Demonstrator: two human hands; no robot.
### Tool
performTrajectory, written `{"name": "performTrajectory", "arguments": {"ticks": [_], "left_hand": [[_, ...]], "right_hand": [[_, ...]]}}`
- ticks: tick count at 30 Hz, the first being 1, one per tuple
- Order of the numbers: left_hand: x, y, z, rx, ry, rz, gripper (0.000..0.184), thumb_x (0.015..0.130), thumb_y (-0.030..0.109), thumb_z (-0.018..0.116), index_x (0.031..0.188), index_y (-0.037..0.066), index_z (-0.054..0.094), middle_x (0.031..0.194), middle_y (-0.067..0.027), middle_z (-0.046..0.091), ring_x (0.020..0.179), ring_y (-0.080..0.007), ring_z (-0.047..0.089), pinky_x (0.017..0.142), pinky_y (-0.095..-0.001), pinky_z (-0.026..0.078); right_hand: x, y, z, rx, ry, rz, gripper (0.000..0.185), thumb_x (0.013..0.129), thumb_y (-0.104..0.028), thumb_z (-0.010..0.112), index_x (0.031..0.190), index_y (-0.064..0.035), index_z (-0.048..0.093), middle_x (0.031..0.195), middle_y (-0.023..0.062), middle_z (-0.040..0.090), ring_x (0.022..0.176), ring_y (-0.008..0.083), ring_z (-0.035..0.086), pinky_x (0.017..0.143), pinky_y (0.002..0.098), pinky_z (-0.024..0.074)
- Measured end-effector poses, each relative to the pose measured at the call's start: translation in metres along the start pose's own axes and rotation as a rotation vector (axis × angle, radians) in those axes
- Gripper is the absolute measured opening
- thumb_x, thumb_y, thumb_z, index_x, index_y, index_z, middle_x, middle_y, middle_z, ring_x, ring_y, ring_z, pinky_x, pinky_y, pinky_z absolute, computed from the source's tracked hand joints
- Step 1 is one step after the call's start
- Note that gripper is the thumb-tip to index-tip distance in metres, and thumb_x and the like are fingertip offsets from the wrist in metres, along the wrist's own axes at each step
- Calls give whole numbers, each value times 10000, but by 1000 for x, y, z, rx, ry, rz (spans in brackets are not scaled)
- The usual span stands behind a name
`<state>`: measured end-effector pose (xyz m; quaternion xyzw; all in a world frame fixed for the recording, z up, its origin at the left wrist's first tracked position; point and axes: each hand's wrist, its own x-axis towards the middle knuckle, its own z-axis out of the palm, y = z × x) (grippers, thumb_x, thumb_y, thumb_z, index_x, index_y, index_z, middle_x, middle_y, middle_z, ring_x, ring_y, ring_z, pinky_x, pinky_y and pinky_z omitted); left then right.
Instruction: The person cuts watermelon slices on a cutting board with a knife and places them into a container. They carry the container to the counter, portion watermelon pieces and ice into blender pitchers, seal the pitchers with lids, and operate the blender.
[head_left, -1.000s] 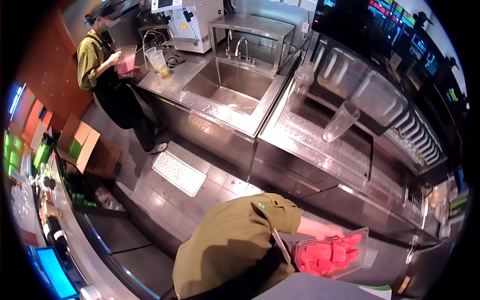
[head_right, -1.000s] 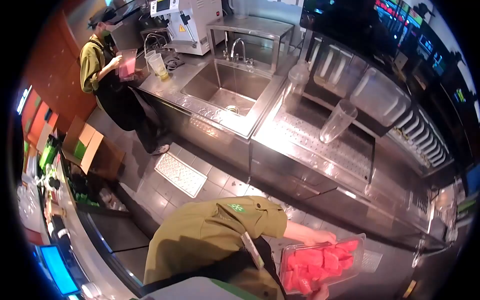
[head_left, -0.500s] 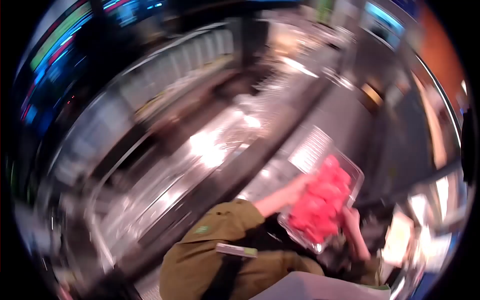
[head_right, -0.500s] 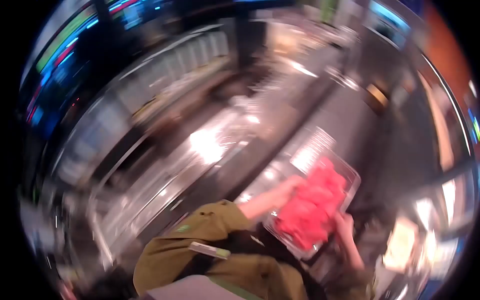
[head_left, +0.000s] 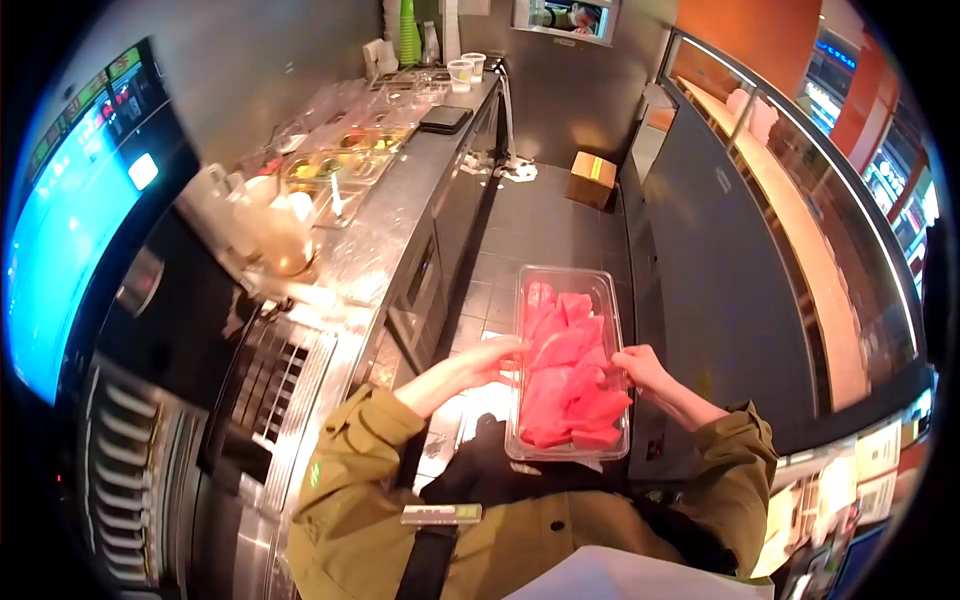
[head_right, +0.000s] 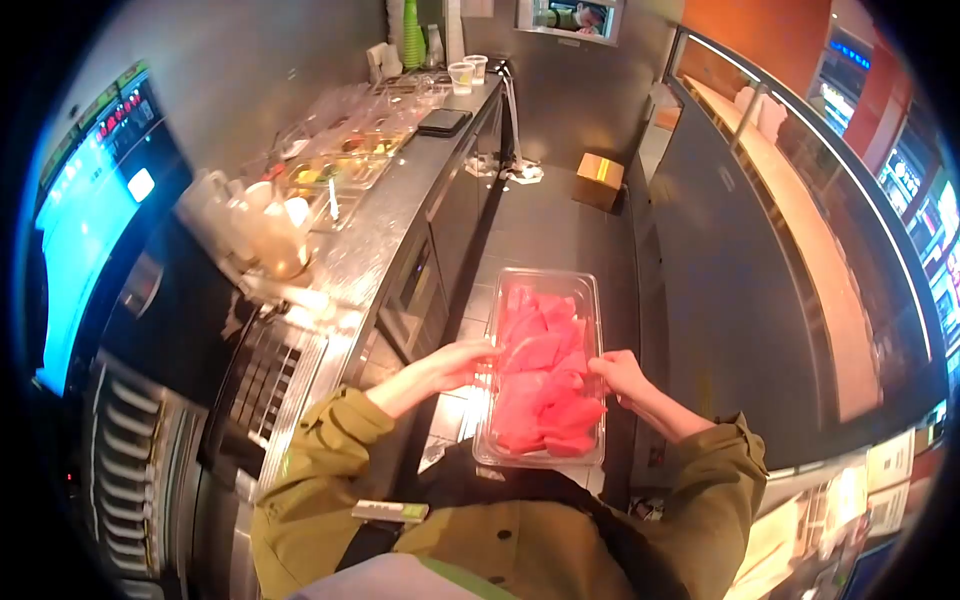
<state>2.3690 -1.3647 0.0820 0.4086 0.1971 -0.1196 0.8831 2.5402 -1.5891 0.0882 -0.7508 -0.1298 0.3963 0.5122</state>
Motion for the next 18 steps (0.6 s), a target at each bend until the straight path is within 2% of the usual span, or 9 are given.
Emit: {"name": "performTrajectory", "arguments": {"ticks": [3,7,9,11,12,14,15,17,18], "left_hand": [[96,74,-28,33,-16,48,208,777,246,576,913,101,514,853,-29,542,835,-163,525,676,-382,467],[190,193,-39,-21,84,73,103,776,170,567,846,101,534,811,-22,552,738,-135,528,611,-299,444],[245,244,-78,-27,70,197,107,778,180,561,846,102,533,810,-21,554,736,-128,523,602,-297,438],[290,273,-131,34,140,265,90,794,178,534,848,105,530,838,-13,550,758,-128,516,625,-285,428],[308,301,-162,87,175,318,84,803,177,520,849,107,529,853,-10,548,769,-127,513,636,-279,423],[313,354,-206,182,296,384,75,818,168,493,836,103,524,845,3,543,766,-123,507,655,-267,412],[306,380,-212,209,371,413,76,825,160,480,823,96,521,822,11,539,752,-119,503,663,-261,406],[288,422,-235,54,456,400,66,815,123,501,803,65,529,758,19,533,698,-99,490,639,-241,403],[275,430,-248,90,527,402,65,814,120,501,804,63,531,757,19,533,696,-98,490,639,-238,403]], "right_hand": [[81,-72,-35,-29,23,13,117,706,-87,527,684,20,570,596,60,559,493,139,553,423,268,463],[215,-141,-75,43,-13,-53,139,728,-73,497,713,50,561,631,92,571,537,191,596,480,311,511],[282,-187,-76,70,-79,-88,148,727,-91,520,718,49,566,620,74,568,542,177,592,482,286,498],[362,-219,-67,-18,-191,-148,168,728,-120,548,735,46,571,643,78,587,552,167,589,489,255,479],[407,-228,-62,-122,-240,-182,169,745,-109,519,739,52,572,670,96,595,558,157,583,477,241,453],[481,-246,-23,-172,-302,-222,168,767,-91,503,731,56,573,687,99,595,546,117,547,446,213,383],[487,-270,0,108,-426,-137,154,779,-81,505,716,45,569,689,84,585,569,104,544,483,210,408],[513,-307,40,97,-542,-97,159,803,-83,500,701,23,561,746,80,598,641,146,583,586,242,473],[543,-303,64,109,-631,-91,121,798,-79,527,781,23,589,808,97,616,713,160,601,640,260,484]]}}
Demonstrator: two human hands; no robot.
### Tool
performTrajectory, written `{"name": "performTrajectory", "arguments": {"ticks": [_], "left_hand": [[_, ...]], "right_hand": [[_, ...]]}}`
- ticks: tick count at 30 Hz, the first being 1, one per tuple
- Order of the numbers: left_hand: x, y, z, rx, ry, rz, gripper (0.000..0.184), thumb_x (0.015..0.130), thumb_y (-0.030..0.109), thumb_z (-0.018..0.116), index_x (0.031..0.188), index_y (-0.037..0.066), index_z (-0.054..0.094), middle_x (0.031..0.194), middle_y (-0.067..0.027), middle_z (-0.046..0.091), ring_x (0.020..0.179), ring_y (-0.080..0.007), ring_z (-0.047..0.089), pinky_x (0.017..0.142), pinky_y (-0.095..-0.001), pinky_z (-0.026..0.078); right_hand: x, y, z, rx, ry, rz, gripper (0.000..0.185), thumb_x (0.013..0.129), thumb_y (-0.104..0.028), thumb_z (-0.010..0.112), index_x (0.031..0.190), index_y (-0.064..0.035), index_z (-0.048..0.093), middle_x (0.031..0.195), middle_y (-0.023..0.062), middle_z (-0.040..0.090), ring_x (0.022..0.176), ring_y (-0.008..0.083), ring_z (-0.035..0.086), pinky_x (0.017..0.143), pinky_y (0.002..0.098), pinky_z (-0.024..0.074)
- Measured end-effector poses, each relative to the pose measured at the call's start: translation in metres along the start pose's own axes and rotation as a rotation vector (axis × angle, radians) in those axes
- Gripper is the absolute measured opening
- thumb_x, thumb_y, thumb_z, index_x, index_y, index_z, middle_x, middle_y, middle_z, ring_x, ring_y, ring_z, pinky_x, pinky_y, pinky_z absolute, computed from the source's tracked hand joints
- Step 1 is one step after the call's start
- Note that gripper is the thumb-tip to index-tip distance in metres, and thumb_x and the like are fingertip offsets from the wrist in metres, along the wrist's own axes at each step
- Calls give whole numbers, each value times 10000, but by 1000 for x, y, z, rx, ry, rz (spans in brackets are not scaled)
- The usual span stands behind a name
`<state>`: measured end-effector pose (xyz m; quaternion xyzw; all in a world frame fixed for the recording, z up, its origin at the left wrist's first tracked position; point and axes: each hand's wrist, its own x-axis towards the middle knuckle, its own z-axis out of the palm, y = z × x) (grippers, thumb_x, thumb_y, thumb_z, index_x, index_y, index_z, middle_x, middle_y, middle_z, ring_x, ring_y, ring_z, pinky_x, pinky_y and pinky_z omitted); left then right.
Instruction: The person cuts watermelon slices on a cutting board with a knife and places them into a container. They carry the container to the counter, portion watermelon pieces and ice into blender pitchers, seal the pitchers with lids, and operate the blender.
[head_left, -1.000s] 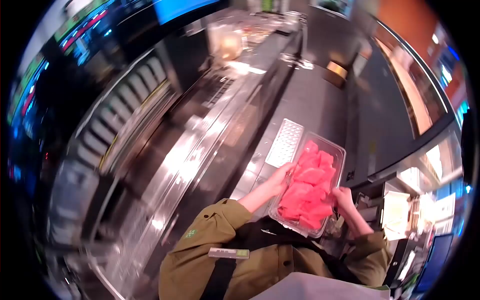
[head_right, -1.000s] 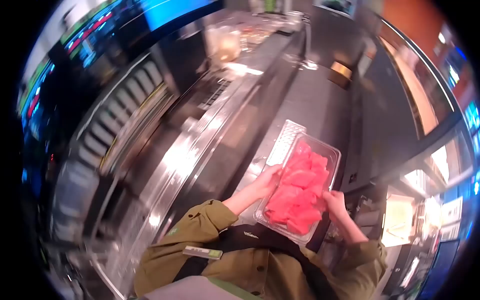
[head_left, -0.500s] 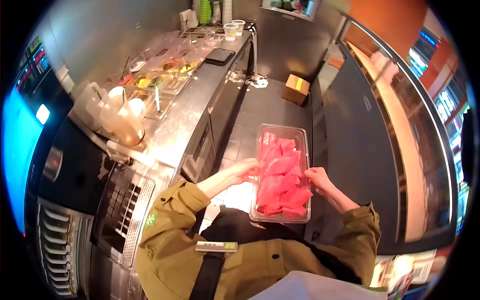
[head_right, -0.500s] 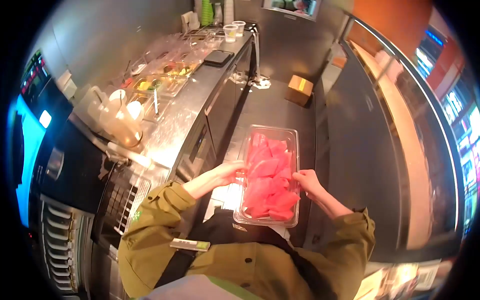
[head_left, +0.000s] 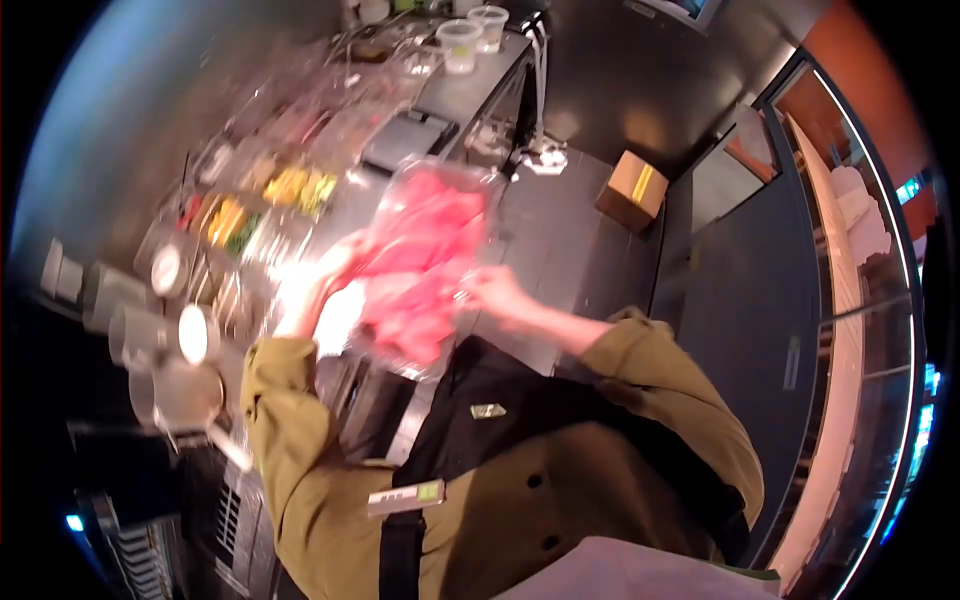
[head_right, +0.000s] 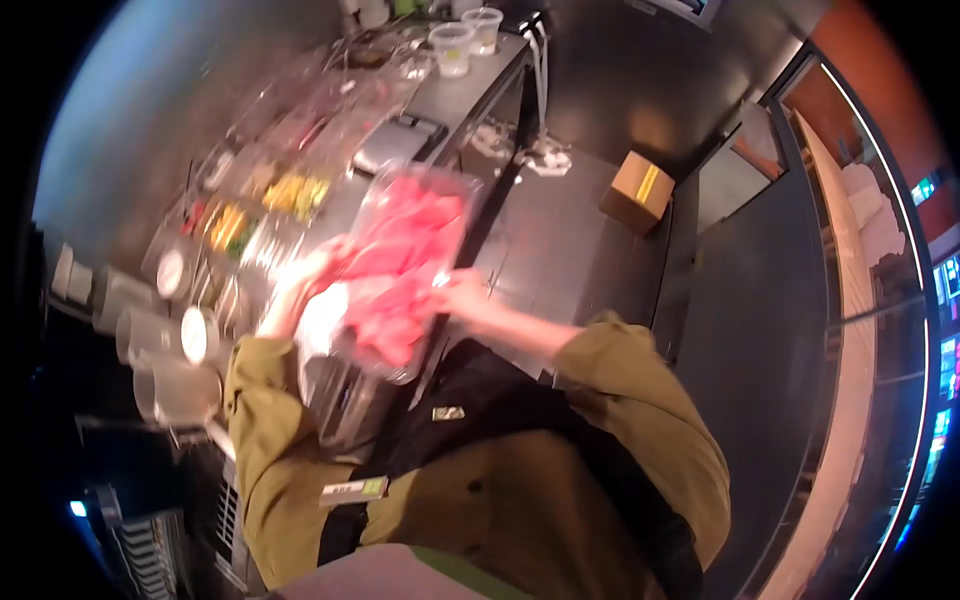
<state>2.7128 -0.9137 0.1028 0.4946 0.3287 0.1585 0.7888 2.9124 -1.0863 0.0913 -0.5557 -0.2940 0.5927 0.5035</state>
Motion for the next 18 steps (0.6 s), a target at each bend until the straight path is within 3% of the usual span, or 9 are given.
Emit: {"name": "performTrajectory", "arguments": {"ticks": [1,2,3,5,6,7,9,16,18], "left_hand": [[-1,11,-18,53,58,15,65,813,117,501,804,61,534,756,19,534,694,-97,490,639,-236,403],[-2,18,-37,109,116,20,66,812,114,501,804,59,536,754,19,535,693,-96,490,640,-234,403],[-4,21,-56,171,174,12,66,811,111,501,805,57,538,753,18,536,691,-96,490,640,-232,403],[-4,29,-93,285,277,-18,67,809,106,502,805,53,542,750,18,538,688,-94,491,640,-228,403],[-5,29,-111,331,322,-44,67,808,103,502,805,51,545,749,18,539,686,-93,491,640,-225,403],[-2,30,-125,371,361,-70,68,807,100,502,806,49,547,748,18,540,684,-92,491,640,-223,404],[10,29,-149,440,415,-119,69,805,94,502,806,45,551,745,18,542,681,-90,491,640,-219,404],[58,32,-180,577,574,-185,66,785,54,524,802,19,578,722,14,544,675,-70,475,634,-218,401],[55,35,-171,862,661,-215,216,811,160,512,919,-14,581,738,-7,551,660,-78,471,597,-229,400]], "right_hand": [[38,12,7,54,-82,-5,134,782,-74,562,868,21,601,840,104,623,745,155,603,669,263,479],[55,6,23,227,-46,-29,103,737,-44,604,813,22,623,714,77,628,650,130,594,576,253,466],[80,7,30,119,-129,5,149,759,-71,600,875,22,611,771,73,630,723,128,594,648,240,462],[114,13,49,267,-248,-4,115,751,-85,612,824,3,630,759,52,629,692,105,576,655,236,452],[126,6,55,33,-232,61,161,732,-100,628,864,-7,626,762,25,628,694,89,566,666,229,446],[142,25,63,194,-307,31,205,718,-84,620,916,-30,621,768,3,626,704,74,559,661,218,438],[152,10,65,168,-438,178,230,716,-87,581,944,-61,603,838,39,622,711,99,572,641,234,454],[206,-26,39,95,-828,501,227,709,-119,590,927,-56,599,825,53,622,708,114,579,627,247,463],[222,-28,28,37,-925,572,227,707,-128,592,922,-55,598,822,57,621,706,118,581,624,251,466]]}}
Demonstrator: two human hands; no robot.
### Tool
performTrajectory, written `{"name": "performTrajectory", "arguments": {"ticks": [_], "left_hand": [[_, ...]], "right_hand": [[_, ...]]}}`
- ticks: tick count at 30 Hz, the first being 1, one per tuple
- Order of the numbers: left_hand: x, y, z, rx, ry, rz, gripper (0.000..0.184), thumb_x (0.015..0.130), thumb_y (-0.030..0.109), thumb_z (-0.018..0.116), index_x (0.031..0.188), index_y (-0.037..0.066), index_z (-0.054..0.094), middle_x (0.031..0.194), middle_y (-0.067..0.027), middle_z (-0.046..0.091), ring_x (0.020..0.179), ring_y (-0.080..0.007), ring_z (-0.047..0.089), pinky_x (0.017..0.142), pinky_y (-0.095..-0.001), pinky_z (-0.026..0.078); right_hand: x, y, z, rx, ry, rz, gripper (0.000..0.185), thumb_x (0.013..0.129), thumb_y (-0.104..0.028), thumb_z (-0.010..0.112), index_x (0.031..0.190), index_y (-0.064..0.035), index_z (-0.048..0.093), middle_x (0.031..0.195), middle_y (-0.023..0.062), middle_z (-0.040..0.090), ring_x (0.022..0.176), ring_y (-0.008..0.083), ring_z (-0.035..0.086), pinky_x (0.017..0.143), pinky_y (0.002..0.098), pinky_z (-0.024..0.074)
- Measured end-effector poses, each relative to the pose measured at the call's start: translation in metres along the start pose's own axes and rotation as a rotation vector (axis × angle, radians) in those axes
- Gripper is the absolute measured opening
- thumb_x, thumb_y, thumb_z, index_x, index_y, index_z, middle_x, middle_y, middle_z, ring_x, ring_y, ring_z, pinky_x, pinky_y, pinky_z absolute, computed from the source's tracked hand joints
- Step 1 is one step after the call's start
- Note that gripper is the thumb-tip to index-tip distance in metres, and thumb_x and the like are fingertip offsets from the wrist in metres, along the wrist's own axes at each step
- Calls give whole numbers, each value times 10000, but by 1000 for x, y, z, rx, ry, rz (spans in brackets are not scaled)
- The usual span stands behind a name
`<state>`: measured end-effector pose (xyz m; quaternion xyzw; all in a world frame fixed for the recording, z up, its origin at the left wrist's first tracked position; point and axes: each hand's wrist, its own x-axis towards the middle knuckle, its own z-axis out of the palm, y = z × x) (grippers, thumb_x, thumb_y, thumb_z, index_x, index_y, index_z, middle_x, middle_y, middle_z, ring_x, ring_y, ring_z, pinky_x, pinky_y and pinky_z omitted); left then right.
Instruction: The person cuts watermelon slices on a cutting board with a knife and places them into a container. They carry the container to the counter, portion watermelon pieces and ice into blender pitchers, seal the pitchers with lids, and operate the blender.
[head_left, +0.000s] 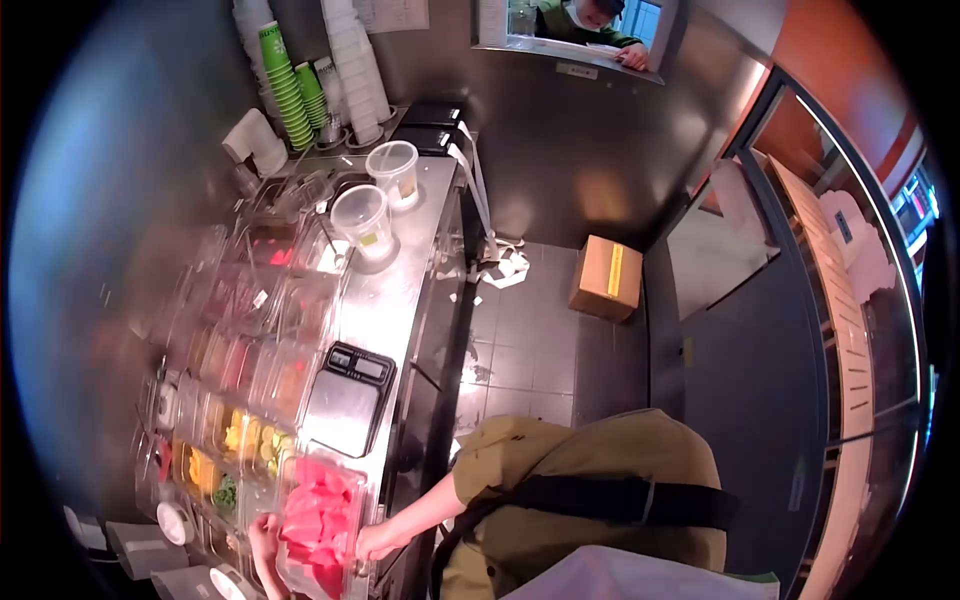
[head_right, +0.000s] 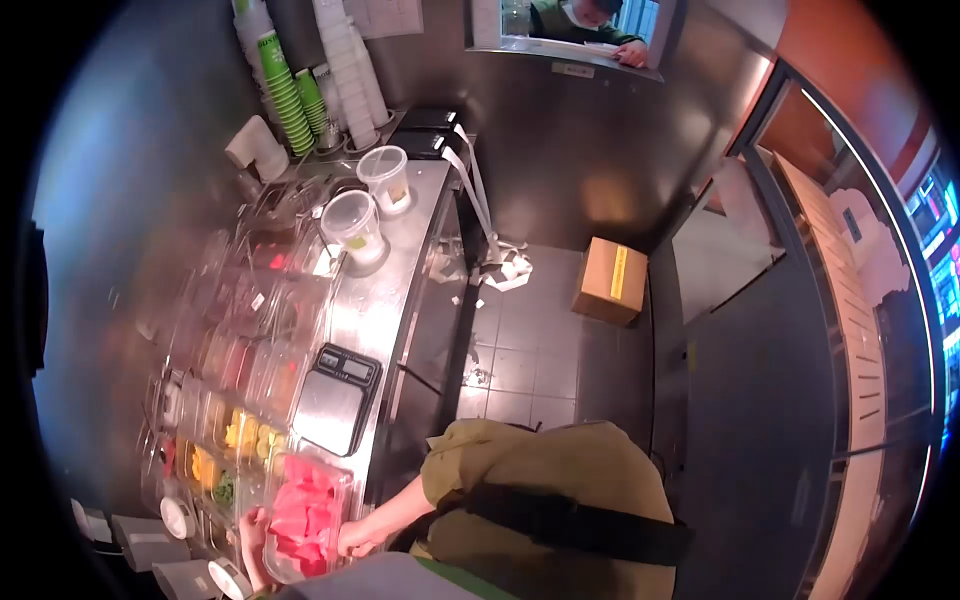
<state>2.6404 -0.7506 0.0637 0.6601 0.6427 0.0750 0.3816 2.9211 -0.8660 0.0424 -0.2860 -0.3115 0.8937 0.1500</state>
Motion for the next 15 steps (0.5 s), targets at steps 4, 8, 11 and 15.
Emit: {"name": "performTrajectory", "arguments": {"ticks": [4,8,11,15], "left_hand": [[-58,31,-2,-328,541,40,371,874,232,409,1165,9,468,1106,-133,519,968,-192,514,843,-283,388],[-85,13,-1,-566,781,150,374,866,211,428,1182,12,448,1135,-122,509,977,-194,510,868,-292,379],[-227,83,36,-543,1135,33,376,851,174,460,1191,13,436,1111,-114,527,943,-192,524,852,-291,393],[-322,130,91,-268,1443,-211,253,825,103,514,1045,-21,541,1007,-98,573,908,-162,529,828,-269,400]], "right_hand": [[-40,-15,-30,-75,-134,149,230,702,-146,597,912,-52,596,814,65,621,704,127,585,616,258,472],[-68,-1,-24,-194,-267,201,241,692,-186,607,886,-43,591,801,83,619,697,148,593,596,271,481],[-68,16,12,-248,-462,140,234,700,-192,605,867,-30,583,822,100,615,687,156,598,574,266,484],[-88,9,105,-309,-674,26,208,809,-127,503,942,27,547,871,119,609,713,170,604,635,253,479]]}}
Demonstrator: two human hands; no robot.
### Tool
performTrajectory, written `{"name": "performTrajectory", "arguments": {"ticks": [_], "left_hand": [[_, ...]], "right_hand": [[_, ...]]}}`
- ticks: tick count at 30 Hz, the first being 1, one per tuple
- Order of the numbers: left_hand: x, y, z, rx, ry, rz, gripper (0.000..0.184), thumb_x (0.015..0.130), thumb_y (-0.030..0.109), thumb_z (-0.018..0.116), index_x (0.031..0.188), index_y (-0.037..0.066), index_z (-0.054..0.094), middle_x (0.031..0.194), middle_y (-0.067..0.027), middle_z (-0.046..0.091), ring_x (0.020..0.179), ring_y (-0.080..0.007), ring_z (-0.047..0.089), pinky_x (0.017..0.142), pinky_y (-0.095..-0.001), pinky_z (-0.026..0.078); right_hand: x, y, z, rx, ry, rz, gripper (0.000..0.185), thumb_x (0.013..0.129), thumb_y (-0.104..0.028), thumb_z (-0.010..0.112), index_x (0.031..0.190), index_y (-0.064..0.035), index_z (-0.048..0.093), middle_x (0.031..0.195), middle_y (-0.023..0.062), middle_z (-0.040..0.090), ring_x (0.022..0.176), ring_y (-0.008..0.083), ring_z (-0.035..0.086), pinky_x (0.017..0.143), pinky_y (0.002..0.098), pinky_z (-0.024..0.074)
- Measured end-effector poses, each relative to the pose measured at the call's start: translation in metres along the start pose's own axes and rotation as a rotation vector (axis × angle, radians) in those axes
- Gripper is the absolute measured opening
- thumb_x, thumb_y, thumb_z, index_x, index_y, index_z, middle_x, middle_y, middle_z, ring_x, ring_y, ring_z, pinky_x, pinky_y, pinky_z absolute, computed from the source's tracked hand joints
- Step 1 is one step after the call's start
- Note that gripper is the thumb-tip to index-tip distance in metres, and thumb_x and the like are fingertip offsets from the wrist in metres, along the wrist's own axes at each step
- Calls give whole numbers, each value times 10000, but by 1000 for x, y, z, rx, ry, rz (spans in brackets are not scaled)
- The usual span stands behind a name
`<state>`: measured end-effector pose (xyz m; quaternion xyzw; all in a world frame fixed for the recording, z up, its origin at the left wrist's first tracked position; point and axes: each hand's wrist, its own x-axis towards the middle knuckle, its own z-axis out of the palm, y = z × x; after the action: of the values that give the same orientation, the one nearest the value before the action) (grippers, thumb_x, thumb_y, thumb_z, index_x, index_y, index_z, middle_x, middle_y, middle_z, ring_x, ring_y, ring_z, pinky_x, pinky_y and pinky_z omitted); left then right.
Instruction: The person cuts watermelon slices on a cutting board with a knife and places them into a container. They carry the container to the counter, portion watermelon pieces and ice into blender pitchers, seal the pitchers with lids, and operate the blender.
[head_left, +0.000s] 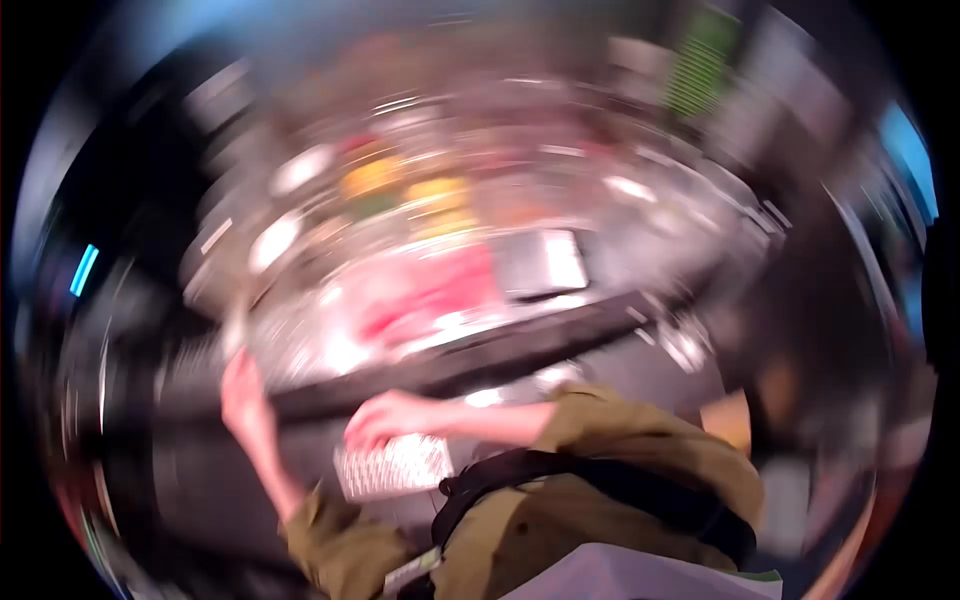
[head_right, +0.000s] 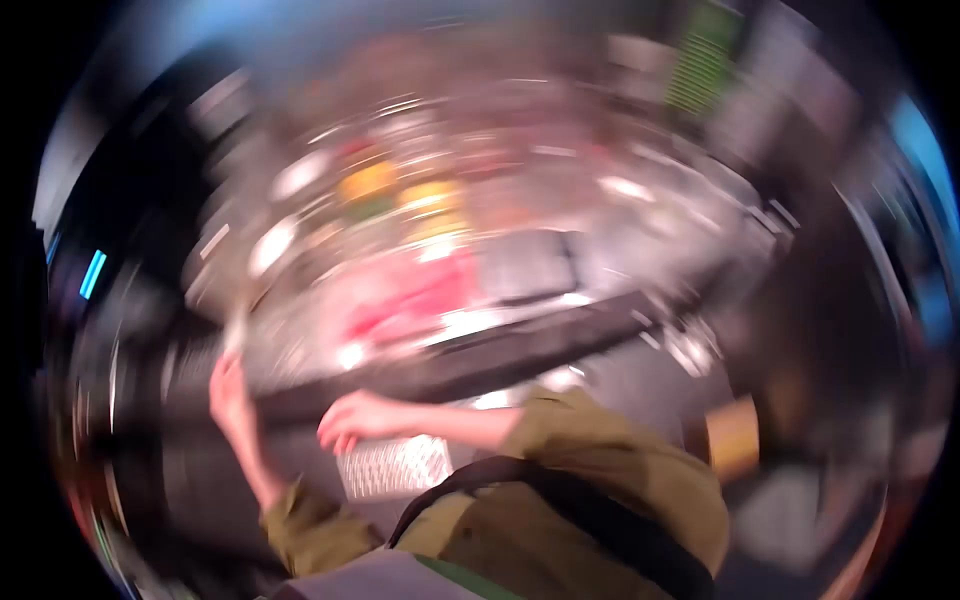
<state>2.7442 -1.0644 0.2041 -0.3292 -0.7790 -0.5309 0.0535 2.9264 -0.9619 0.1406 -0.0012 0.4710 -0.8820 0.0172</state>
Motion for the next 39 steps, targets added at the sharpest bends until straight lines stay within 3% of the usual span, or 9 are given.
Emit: {"name": "performTrajectory", "arguments": {"ticks": [9,19,24,26,28,31,33,36,39], "left_hand": [[-165,-129,-290,-134,382,-402,225,826,98,497,1016,-6,558,939,-46,580,855,-102,516,762,-213,394],[-57,-386,-451,-417,189,-421,274,849,229,485,1014,23,560,946,-39,589,915,-122,522,803,-246,403],[-148,-644,-487,481,286,-1142,227,750,182,460,881,64,603,899,-157,597,848,-343,556,727,-398,456],[-298,-766,-469,809,-82,-1249,223,739,191,467,796,24,602,784,-155,604,734,-315,577,627,-411,466],[-357,-706,-480,800,132,-1020,202,739,191,444,674,42,564,662,-127,576,617,-301,552,572,-421,441],[-480,-670,-497,472,-36,-1638,237,777,244,438,732,56,575,696,-111,584,669,-299,551,604,-395,437],[-470,-616,-536,242,197,-2186,206,765,234,475,743,68,594,739,-100,596,705,-269,568,640,-383,451],[-423,-613,-597,142,482,-2446,162,748,218,531,758,86,624,804,-84,614,757,-224,593,694,-364,473],[-416,-735,-662,339,607,-1746,142,737,178,545,701,64,619,734,-96,584,684,-212,551,630,-349,445]], "right_hand": [[228,94,232,66,-384,106,268,824,-95,471,1056,36,486,1022,163,554,804,190,577,719,280,463],[511,162,295,-185,-113,-51,291,810,-127,503,1059,21,477,992,140,565,762,162,561,668,234,434],[669,234,380,-204,-339,118,346,816,-143,490,1120,17,445,1050,147,535,809,164,547,692,244,424],[724,249,452,-250,-609,136,424,807,-168,503,1172,23,399,1093,161,513,874,190,546,744,267,416],[754,245,547,-196,-937,-61,553,784,-247,535,1223,26,339,1125,174,493,969,234,526,811,294,391],[782,228,674,-18,-1414,-576,647,757,-310,554,1246,30,300,1144,187,480,1032,265,495,847,316,371],[814,237,740,160,-1601,-765,628,761,-294,548,1241,32,305,1141,188,480,1026,262,498,840,313,377],[866,269,823,312,-1737,-868,600,767,-269,539,1232,35,312,1138,191,482,1018,257,502,829,310,385],[928,304,898,332,-1786,-907,572,773,-244,529,1224,38,319,1134,193,483,1009,253,506,818,306,393]]}}
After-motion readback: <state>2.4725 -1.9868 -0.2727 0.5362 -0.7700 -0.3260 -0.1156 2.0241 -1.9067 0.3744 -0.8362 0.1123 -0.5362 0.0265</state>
